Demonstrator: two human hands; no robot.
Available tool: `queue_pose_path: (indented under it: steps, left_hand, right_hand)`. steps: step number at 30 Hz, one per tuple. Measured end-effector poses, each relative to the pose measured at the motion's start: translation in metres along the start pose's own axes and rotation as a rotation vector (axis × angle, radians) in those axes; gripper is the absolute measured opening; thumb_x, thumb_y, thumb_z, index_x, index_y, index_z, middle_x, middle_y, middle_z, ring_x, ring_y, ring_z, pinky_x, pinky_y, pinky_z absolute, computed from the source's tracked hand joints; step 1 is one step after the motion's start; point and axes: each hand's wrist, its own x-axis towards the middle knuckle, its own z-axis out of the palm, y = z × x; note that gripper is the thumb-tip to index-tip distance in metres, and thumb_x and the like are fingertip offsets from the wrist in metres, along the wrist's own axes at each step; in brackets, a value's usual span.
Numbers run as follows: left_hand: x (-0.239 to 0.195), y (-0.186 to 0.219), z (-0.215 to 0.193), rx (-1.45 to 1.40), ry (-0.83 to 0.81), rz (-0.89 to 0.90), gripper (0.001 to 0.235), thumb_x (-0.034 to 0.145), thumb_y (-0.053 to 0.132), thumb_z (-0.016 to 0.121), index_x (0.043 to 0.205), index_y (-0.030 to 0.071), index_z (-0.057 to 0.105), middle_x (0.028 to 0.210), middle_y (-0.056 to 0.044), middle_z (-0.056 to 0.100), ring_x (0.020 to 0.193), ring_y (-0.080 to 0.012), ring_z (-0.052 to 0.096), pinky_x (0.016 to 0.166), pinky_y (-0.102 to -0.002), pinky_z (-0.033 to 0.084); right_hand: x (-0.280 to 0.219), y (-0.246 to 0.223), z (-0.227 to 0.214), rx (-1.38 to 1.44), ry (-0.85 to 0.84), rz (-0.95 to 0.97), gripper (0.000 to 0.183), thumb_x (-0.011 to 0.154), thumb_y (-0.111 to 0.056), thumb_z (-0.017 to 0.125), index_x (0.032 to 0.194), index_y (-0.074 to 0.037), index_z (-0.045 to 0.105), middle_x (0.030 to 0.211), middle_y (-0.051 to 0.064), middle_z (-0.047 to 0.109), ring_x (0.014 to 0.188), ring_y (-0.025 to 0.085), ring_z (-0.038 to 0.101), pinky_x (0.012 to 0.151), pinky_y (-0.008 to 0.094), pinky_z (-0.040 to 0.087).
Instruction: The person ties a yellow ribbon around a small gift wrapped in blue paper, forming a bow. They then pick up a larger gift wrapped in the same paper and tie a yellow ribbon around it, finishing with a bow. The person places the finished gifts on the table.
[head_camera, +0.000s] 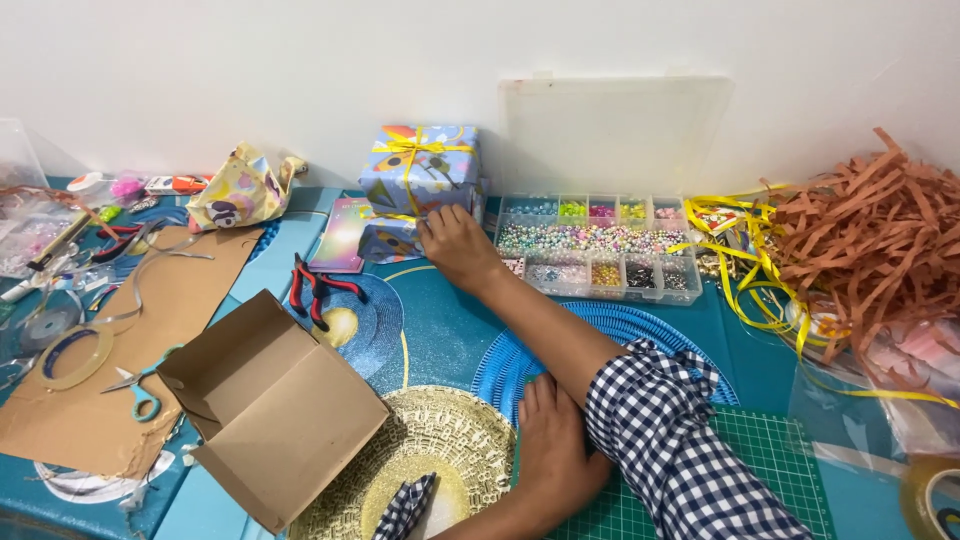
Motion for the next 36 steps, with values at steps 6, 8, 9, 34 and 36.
queue_pose_path:
  steps: [6, 8, 9, 34, 36]
  left_hand:
    - [-0.001, 0.002, -0.004, -0.030, 0.023, 0.024, 0.081, 0.089, 0.037, 0.073, 0.155, 0.000, 0.046, 0.148, -0.021, 0.051, 0.135, -0.0443, 0.046, 0.116, -0.061, 0.039]
    - [-0.001, 0.000, -0.003, -0.018, 0.011, 0.020, 0.079, 0.089, 0.039, 0.076, 0.151, 0.000, 0.047, 0.148, -0.021, 0.050, 0.137, -0.0450, 0.046, 0.116, -0.061, 0.039]
    - [-0.001, -0.001, -0.003, -0.004, 0.020, 0.030, 0.077, 0.089, 0.039, 0.077, 0.148, 0.000, 0.048, 0.146, -0.021, 0.051, 0.135, -0.0443, 0.046, 0.113, -0.060, 0.040]
    - [0.008, -0.025, 0.015, 0.043, 0.155, 0.108, 0.062, 0.085, 0.044, 0.087, 0.136, 0.016, 0.063, 0.132, -0.015, 0.061, 0.124, -0.0429, 0.059, 0.104, -0.059, 0.046]
    - [0.009, -0.028, 0.016, 0.035, 0.153, 0.121, 0.062, 0.085, 0.044, 0.087, 0.136, 0.017, 0.064, 0.131, -0.014, 0.062, 0.125, -0.0415, 0.059, 0.106, -0.058, 0.046]
  right_hand:
    - [-0.006, 0.007, -0.011, -0.056, -0.038, -0.012, 0.016, 0.112, -0.006, 0.067, 0.116, -0.009, 0.082, 0.090, 0.009, 0.068, 0.083, 0.030, 0.062, 0.078, 0.043, 0.052]
    - [-0.008, 0.010, -0.013, -0.069, -0.078, -0.023, 0.016, 0.111, -0.005, 0.068, 0.118, -0.009, 0.082, 0.091, 0.008, 0.070, 0.083, 0.028, 0.064, 0.079, 0.042, 0.054]
    - [-0.009, 0.011, -0.013, -0.061, -0.038, -0.018, 0.015, 0.111, -0.003, 0.069, 0.118, -0.008, 0.081, 0.090, 0.009, 0.068, 0.081, 0.029, 0.063, 0.077, 0.043, 0.053]
    - [-0.074, 0.059, -0.107, 0.383, -0.278, 0.102, 0.025, 0.094, -0.040, 0.092, 0.111, -0.024, 0.081, 0.110, 0.005, 0.073, 0.107, 0.034, 0.073, 0.087, 0.056, 0.050]
    - [-0.113, 0.109, -0.171, 0.482, -0.412, 0.198, 0.029, 0.093, -0.046, 0.090, 0.113, -0.025, 0.085, 0.108, 0.004, 0.078, 0.107, 0.036, 0.076, 0.084, 0.058, 0.053]
